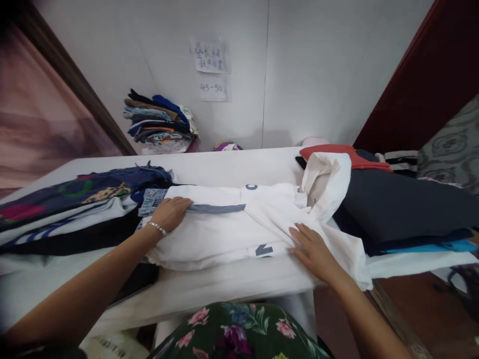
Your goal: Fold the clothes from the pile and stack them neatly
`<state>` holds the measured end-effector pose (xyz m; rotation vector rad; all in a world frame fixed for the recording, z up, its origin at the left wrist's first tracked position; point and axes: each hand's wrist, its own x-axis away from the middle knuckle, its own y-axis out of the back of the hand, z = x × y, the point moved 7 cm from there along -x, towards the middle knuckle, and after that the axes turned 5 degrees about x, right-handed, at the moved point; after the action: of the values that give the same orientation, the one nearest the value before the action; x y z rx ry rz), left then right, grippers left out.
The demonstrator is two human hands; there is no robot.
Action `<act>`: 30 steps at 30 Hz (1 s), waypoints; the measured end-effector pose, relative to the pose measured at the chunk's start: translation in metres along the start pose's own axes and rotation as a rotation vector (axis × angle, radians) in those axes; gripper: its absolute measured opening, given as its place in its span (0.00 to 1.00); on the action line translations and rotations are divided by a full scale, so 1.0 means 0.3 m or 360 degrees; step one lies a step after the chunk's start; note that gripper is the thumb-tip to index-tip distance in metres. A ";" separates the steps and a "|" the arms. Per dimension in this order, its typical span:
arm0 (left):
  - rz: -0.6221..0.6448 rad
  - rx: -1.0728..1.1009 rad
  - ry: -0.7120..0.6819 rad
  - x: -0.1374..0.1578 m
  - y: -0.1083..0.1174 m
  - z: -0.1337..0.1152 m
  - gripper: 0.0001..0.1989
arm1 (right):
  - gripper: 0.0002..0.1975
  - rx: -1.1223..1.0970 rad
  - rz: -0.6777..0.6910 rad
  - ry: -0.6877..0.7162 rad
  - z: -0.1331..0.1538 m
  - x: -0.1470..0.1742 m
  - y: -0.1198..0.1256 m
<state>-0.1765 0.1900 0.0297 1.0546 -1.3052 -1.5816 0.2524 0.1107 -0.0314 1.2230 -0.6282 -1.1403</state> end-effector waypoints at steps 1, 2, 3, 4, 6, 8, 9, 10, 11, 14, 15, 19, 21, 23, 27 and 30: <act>-0.0029 0.0004 0.0029 -0.001 0.016 0.004 0.21 | 0.27 0.0051 -0.0006 0.0002 -0.013 0.025 -0.018; -0.0059 0.0003 0.0052 0.002 0.029 0.006 0.20 | 0.27 0.0097 -0.0020 -0.0005 -0.029 0.046 -0.034; -0.0076 -0.0001 0.0061 0.008 0.035 0.005 0.20 | 0.27 0.0135 -0.0038 -0.0017 -0.046 0.063 -0.049; -0.0064 -0.0008 0.0052 0.016 0.031 0.000 0.21 | 0.27 0.0162 -0.0060 -0.0029 -0.062 0.076 -0.061; 0.0023 -0.0019 -0.0004 0.037 -0.004 -0.017 0.21 | 0.26 0.0191 -0.0102 -0.0046 -0.078 0.095 -0.076; 0.0115 -0.0035 -0.0061 0.059 -0.053 -0.034 0.21 | 0.25 0.0199 -0.0128 -0.0058 -0.074 0.107 -0.073; 0.0137 -0.0042 -0.0066 0.068 -0.074 -0.038 0.22 | 0.24 0.0199 -0.0144 -0.0062 -0.066 0.112 -0.061; 0.0145 -0.0046 -0.0059 0.075 -0.089 -0.040 0.22 | 0.24 0.0204 -0.0180 -0.0070 -0.057 0.119 -0.040; 0.0149 -0.0047 -0.0043 0.079 -0.100 -0.039 0.23 | 0.23 0.0212 -0.0234 -0.0078 -0.049 0.127 -0.010; 0.0132 -0.0031 -0.0001 0.086 -0.109 -0.034 0.25 | 0.21 0.0294 -0.0550 -0.0160 -0.059 0.178 0.119; 0.0116 -0.0016 0.0007 0.086 -0.106 -0.032 0.25 | 0.21 0.0340 -0.0685 -0.0237 -0.079 0.205 0.164; 0.0079 0.0098 0.0096 0.086 -0.097 -0.018 0.24 | 0.29 0.0121 -0.1006 -0.0789 -0.237 0.337 0.242; 0.0029 0.0172 0.0181 0.087 -0.088 -0.020 0.23 | 0.35 -0.0374 -0.0961 -0.1098 -0.324 0.386 0.193; -0.0108 0.0309 0.0235 0.091 -0.068 -0.052 0.22 | 0.39 -0.0799 -0.0865 -0.1283 -0.364 0.407 0.127; -0.0401 0.0921 0.0081 0.120 -0.032 -0.231 0.19 | 0.29 -0.0749 -0.0748 -0.1285 -0.341 0.379 0.091; -0.0331 0.1370 -0.0043 0.154 -0.039 -0.406 0.17 | 0.25 -0.0346 -0.0805 -0.1069 -0.308 0.337 0.114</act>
<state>-0.0773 0.1104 -0.0007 1.7230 -2.0184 -1.1588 0.3803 0.0525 -0.0440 0.8119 -0.6776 -2.0288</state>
